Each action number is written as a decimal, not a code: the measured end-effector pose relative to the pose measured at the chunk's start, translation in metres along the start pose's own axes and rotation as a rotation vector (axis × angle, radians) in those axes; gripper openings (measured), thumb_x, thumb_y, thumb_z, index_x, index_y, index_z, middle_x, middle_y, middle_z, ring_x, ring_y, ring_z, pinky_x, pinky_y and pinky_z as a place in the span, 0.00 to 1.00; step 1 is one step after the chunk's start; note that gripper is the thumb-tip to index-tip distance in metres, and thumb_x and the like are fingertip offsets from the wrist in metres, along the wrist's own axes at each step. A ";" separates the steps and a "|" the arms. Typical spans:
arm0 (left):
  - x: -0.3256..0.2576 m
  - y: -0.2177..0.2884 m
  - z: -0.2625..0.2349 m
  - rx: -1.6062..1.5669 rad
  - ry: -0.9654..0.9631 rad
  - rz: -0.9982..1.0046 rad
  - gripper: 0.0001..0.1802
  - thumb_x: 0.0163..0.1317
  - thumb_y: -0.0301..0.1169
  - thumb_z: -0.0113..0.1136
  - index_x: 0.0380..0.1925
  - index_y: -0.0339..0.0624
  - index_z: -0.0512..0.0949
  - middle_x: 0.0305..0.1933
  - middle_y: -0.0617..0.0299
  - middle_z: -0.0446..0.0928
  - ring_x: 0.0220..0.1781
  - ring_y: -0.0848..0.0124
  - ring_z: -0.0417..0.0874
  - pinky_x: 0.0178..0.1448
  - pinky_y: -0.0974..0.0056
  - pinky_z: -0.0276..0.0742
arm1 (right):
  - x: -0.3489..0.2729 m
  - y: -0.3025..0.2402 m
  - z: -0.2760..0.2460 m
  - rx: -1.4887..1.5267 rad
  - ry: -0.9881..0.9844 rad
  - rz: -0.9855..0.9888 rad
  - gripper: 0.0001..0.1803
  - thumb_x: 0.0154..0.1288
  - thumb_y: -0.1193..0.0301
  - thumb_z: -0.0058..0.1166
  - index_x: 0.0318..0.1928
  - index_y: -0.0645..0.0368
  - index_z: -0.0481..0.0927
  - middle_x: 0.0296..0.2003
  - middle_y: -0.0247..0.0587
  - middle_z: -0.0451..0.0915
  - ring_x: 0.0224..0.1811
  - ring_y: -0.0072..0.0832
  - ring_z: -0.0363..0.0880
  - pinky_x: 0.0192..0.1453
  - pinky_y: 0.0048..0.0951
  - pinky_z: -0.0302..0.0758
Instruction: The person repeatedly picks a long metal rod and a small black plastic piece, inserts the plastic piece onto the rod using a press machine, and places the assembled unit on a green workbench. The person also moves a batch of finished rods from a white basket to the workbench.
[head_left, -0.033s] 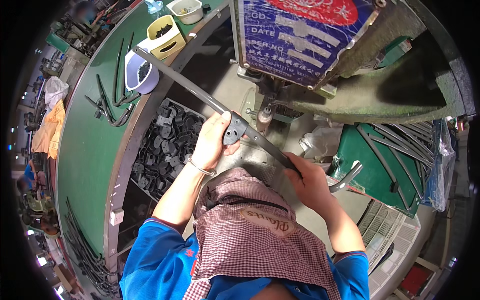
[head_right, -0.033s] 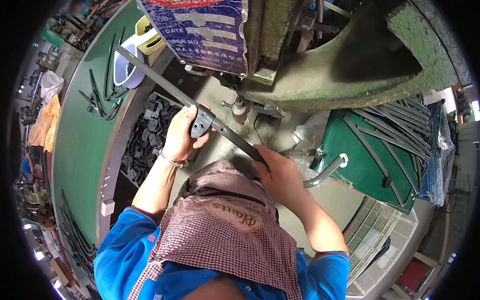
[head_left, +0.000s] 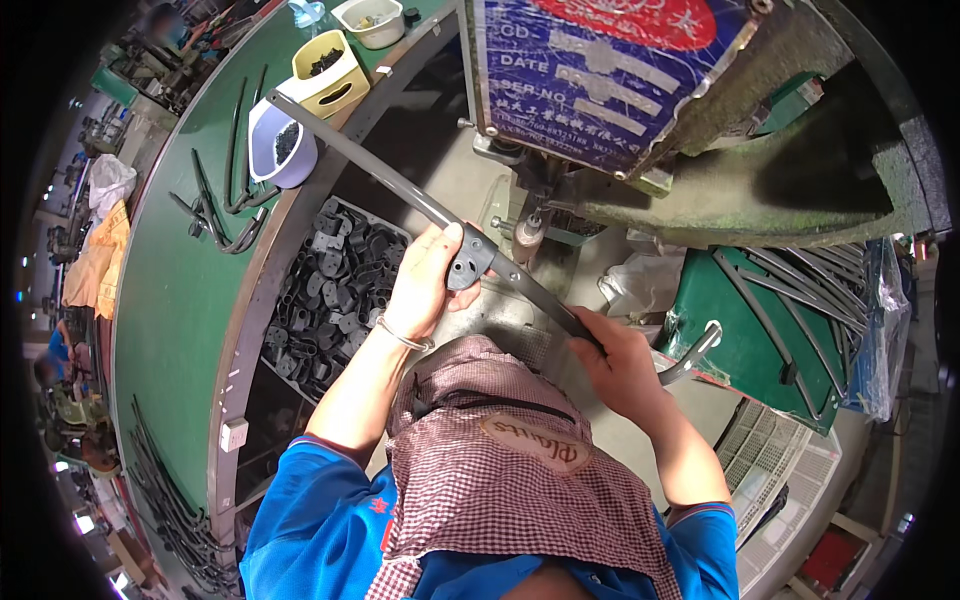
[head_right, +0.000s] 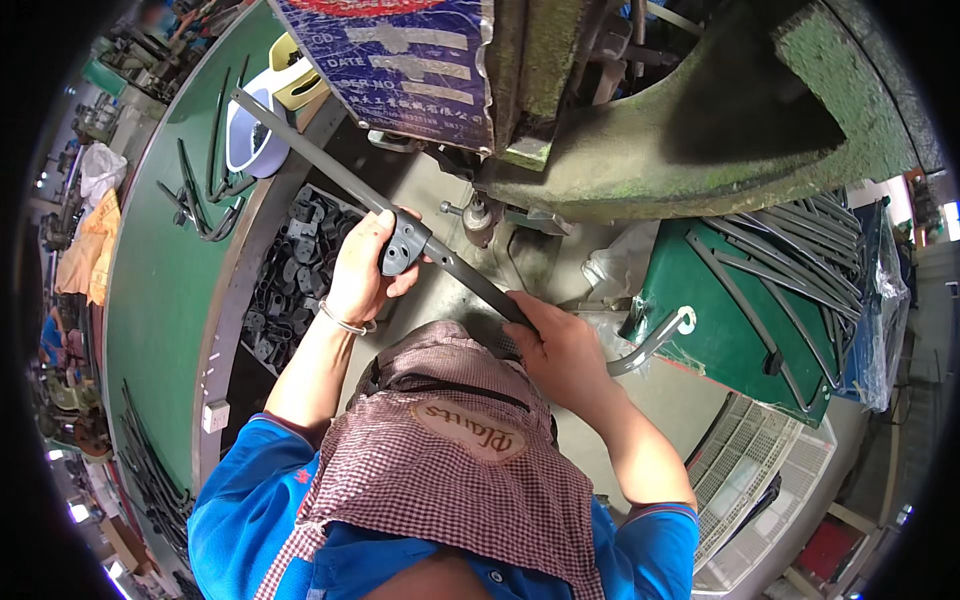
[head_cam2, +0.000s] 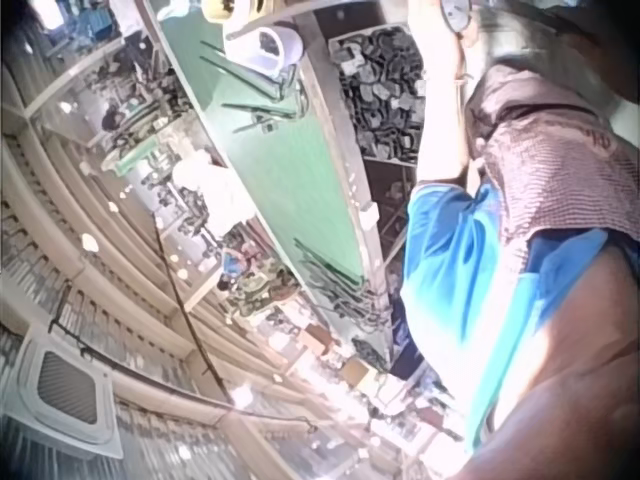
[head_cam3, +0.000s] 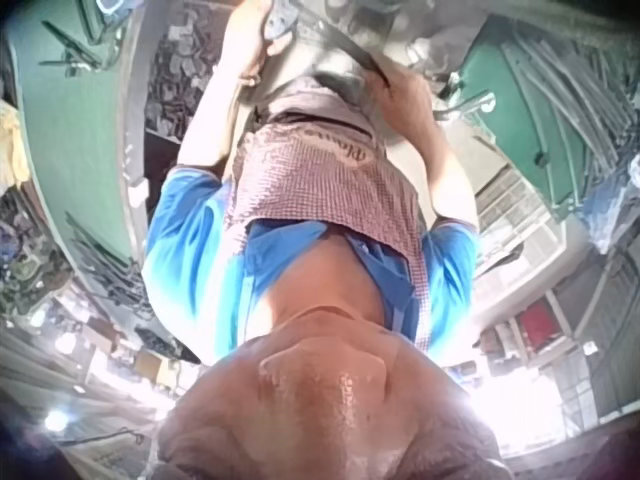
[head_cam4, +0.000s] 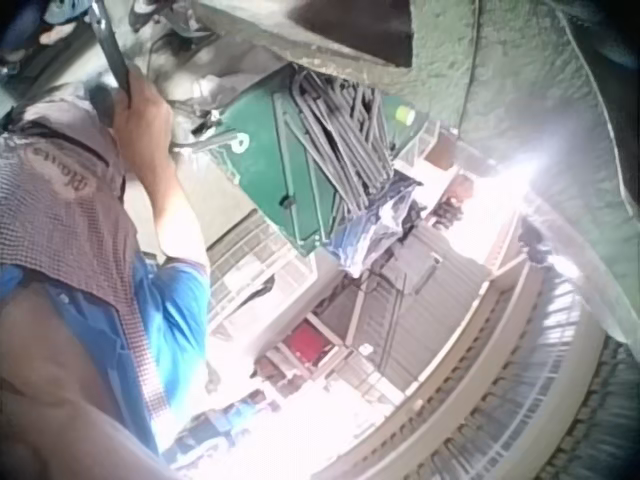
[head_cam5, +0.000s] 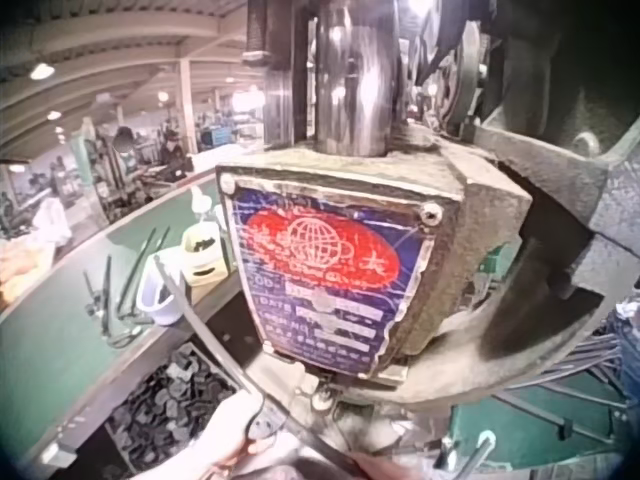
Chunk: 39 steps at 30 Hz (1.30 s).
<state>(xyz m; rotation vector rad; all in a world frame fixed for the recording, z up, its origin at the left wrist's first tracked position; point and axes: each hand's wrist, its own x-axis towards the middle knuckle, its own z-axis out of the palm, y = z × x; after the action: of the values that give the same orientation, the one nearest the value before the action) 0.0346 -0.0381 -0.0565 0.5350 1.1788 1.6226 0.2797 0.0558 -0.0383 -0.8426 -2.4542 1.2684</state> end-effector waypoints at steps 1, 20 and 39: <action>0.001 -0.001 0.000 -0.001 -0.007 0.002 0.20 0.74 0.44 0.40 0.48 0.37 0.70 0.28 0.50 0.78 0.12 0.74 0.69 0.14 0.72 0.58 | 0.000 0.001 0.000 0.033 -0.009 0.012 0.18 0.62 0.73 0.56 0.53 0.59 0.76 0.35 0.54 0.81 0.35 0.48 0.81 0.38 0.39 0.76; 0.047 -0.004 0.023 0.091 -0.151 0.067 0.16 0.74 0.43 0.43 0.46 0.42 0.70 0.24 0.59 0.76 0.13 0.79 0.67 0.16 0.76 0.57 | -0.009 0.000 -0.025 0.017 0.095 0.081 0.19 0.63 0.76 0.55 0.55 0.62 0.75 0.32 0.49 0.78 0.31 0.36 0.76 0.38 0.31 0.73; 0.077 -0.011 0.023 0.076 -0.131 -0.244 0.16 0.72 0.44 0.45 0.42 0.40 0.66 0.21 0.58 0.74 0.11 0.76 0.68 0.11 0.73 0.55 | 0.000 0.000 -0.031 0.102 -0.018 0.412 0.20 0.69 0.67 0.53 0.57 0.63 0.75 0.20 0.40 0.73 0.26 0.20 0.72 0.33 0.27 0.72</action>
<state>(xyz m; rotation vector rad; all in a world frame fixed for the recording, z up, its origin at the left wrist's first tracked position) 0.0289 0.0414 -0.0718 0.5157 1.1629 1.3204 0.2944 0.0764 -0.0205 -1.3619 -2.2767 1.5213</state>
